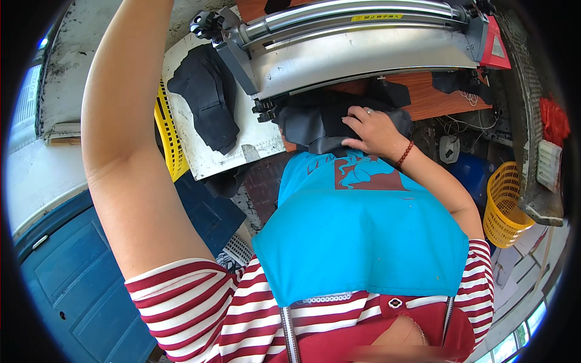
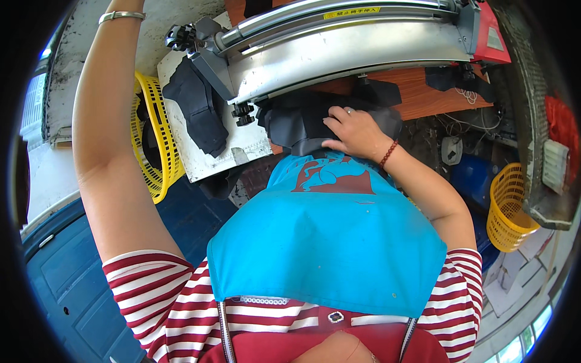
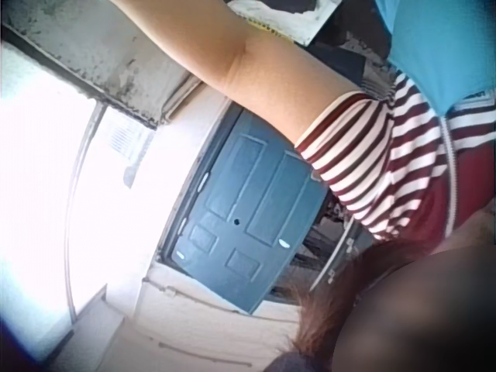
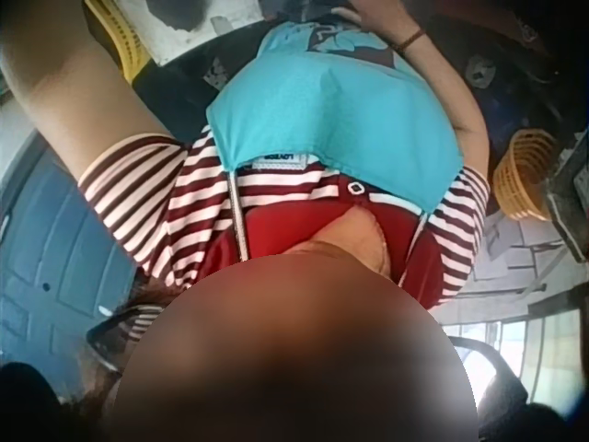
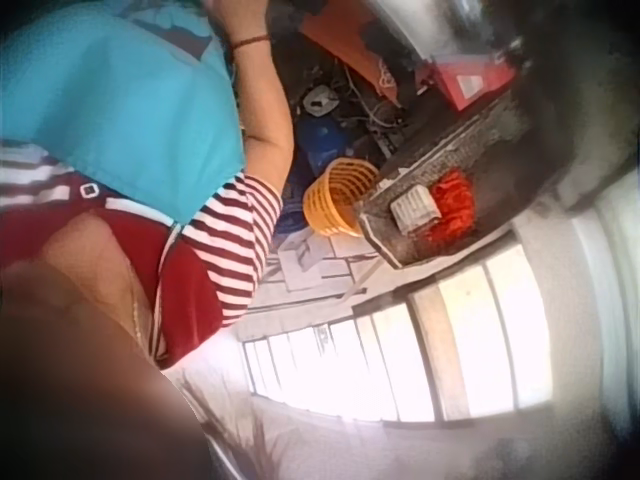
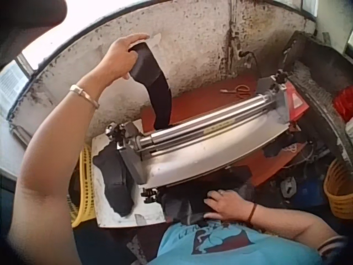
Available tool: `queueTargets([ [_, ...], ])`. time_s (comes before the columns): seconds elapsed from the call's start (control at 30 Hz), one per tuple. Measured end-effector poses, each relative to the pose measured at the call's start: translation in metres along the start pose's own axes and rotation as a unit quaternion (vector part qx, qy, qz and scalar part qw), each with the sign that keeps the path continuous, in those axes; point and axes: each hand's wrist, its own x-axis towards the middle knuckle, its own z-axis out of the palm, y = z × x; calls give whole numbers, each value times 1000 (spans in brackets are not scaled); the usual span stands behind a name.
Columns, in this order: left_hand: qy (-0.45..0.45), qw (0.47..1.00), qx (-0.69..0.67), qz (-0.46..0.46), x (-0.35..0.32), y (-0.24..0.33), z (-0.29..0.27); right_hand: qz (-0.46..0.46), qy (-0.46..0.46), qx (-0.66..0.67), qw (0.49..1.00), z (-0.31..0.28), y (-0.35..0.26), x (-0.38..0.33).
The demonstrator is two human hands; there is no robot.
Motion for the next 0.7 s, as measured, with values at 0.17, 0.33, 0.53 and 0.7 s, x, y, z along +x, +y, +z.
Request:
queueTargets([
  [0.17, -13, 999, 49, -15, 13, -23, 6, 57, 100, 4, 993, 4, -19, 45],
  [0.33, 24, 985, -29, -170, 36, -35, 27, 57, 46, 20, 997, 24, -11, 60],
  [0.53, 100, 928, -336, -129, 44, -144, 63, 62, 51, 15, 997, 26, -21, 76],
  [0.7, 87, 979, -126, -136, 39, -57, 95, 23, 128, 63, 990, 13, -14, 67],
])
